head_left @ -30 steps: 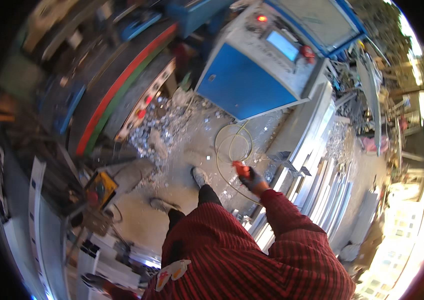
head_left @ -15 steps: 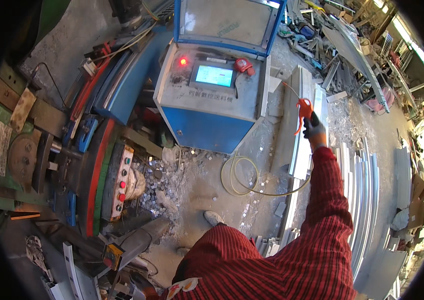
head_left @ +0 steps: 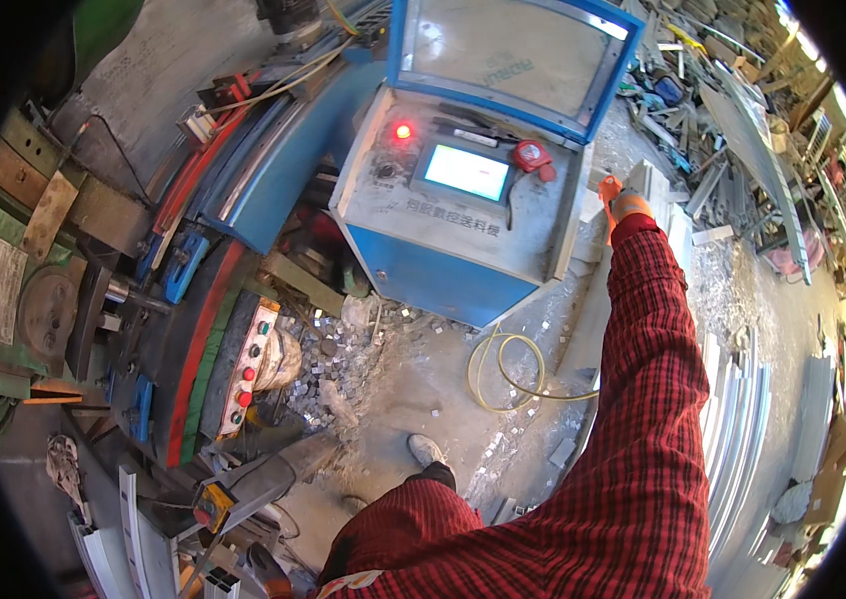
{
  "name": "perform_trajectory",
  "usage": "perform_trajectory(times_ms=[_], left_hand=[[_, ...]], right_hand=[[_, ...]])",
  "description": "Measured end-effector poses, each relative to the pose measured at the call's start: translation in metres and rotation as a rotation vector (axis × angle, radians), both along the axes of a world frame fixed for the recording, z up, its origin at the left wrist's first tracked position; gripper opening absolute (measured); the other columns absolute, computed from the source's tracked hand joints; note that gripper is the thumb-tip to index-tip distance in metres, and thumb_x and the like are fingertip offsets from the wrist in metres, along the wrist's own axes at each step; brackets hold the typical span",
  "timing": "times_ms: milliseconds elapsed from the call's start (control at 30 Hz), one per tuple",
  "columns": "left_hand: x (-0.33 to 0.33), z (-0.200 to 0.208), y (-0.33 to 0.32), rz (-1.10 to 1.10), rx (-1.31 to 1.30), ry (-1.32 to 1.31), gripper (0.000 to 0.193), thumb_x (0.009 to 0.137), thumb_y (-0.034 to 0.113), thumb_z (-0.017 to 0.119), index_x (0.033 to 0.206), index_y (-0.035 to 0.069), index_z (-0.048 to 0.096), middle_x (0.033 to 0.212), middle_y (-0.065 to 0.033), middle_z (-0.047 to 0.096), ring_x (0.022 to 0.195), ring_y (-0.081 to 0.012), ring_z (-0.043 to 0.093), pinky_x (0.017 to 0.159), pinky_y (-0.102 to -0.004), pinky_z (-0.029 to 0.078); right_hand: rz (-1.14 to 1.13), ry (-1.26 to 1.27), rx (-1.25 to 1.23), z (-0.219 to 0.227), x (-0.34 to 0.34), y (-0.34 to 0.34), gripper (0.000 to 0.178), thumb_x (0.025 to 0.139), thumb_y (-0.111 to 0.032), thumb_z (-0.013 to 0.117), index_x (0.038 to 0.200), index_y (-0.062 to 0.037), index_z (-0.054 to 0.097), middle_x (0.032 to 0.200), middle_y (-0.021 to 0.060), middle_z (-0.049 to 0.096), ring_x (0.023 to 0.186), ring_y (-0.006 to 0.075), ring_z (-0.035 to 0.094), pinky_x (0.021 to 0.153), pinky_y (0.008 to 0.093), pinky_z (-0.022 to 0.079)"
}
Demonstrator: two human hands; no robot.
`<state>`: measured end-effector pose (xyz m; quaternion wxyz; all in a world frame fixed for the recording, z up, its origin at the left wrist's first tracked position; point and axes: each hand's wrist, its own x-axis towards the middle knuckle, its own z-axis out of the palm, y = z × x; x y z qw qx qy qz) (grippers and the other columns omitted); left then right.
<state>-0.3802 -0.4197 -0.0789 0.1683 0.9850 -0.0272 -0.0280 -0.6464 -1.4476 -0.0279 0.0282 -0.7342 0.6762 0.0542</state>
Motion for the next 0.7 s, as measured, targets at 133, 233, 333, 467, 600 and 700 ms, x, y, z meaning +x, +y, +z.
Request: perform_trajectory(times_ms=[133, 233, 333, 467, 600, 700], left_hand=[[0.03, -0.051, 0.0, -0.064, -0.082, 0.133, 0.045, 0.104, 0.033, 0.046, 0.121, -0.006, 0.061, 0.123, -0.0257, 0.058, 0.115, -0.041, 0.053, 0.099, -0.0474, 0.043], [0.029, -0.071, 0.012, -0.105, -0.078, 0.197, 0.045, 0.104, 0.033, 0.047, 0.122, -0.006, 0.06, 0.122, -0.026, 0.058, 0.115, -0.0416, 0.053, 0.098, -0.0474, 0.043], [-0.007, 0.007, -0.022, -0.058, -0.034, 0.169, 0.043, 0.104, 0.031, 0.046, 0.12, -0.007, 0.061, 0.12, -0.0265, 0.059, 0.114, -0.0429, 0.053, 0.098, -0.0472, 0.042], [0.003, 0.018, -0.055, -0.115, -0.116, 0.218, 0.043, 0.105, 0.028, 0.044, 0.12, -0.008, 0.059, 0.122, -0.0272, 0.059, 0.114, -0.0425, 0.054, 0.098, -0.0465, 0.043], [0.007, -0.048, -0.017, 0.063, -0.465, 0.265, 0.038, 0.104, 0.026, 0.042, 0.109, -0.006, 0.062, 0.114, -0.0274, 0.06, 0.108, -0.0431, 0.054, 0.094, -0.0467, 0.044], [0.017, -0.06, -0.008, -0.388, 0.067, -0.046, 0.027, 0.099, 0.021, 0.046, 0.1, 0.001, 0.065, 0.1, -0.0243, 0.064, 0.097, -0.0442, 0.058, 0.084, -0.048, 0.048]], right_hand=[[0.069, -0.037, 0.029, -0.05, -0.102, -0.131, 0.047, 0.092, -0.052, 0.046, 0.12, -0.0234, 0.07, 0.13, 0.0084, 0.066, 0.123, 0.0321, 0.06, 0.095, 0.0467, 0.05], [0.008, 0.134, 0.056, -0.057, -0.104, -0.145, 0.048, 0.091, -0.046, 0.049, 0.119, -0.0129, 0.069, 0.128, 0.015, 0.065, 0.121, 0.0329, 0.061, 0.098, 0.0472, 0.049], [0.072, -0.003, 0.122, -0.081, -0.032, -0.059, 0.051, 0.091, -0.043, 0.055, 0.123, -0.0043, 0.065, 0.127, 0.0216, 0.064, 0.12, 0.0359, 0.061, 0.099, 0.0469, 0.049], [-0.065, -0.276, -0.072, -0.034, -0.028, 0.0, 0.068, 0.09, -0.05, 0.06, 0.138, -0.0023, 0.052, 0.113, 0.0238, 0.068, 0.097, 0.036, 0.066, 0.085, 0.0448, 0.053], [0.353, -0.178, -0.23, -0.022, -0.06, -0.058, 0.064, 0.098, -0.043, 0.046, 0.148, -0.003, 0.042, 0.146, 0.0229, 0.048, 0.136, 0.0357, 0.046, 0.113, 0.0418, 0.036], [0.576, -0.13, -0.497, -0.016, -0.116, -0.079, 0.051, 0.104, -0.031, 0.041, 0.148, -0.0054, 0.043, 0.148, 0.018, 0.047, 0.136, 0.0299, 0.045, 0.114, 0.038, 0.034]])
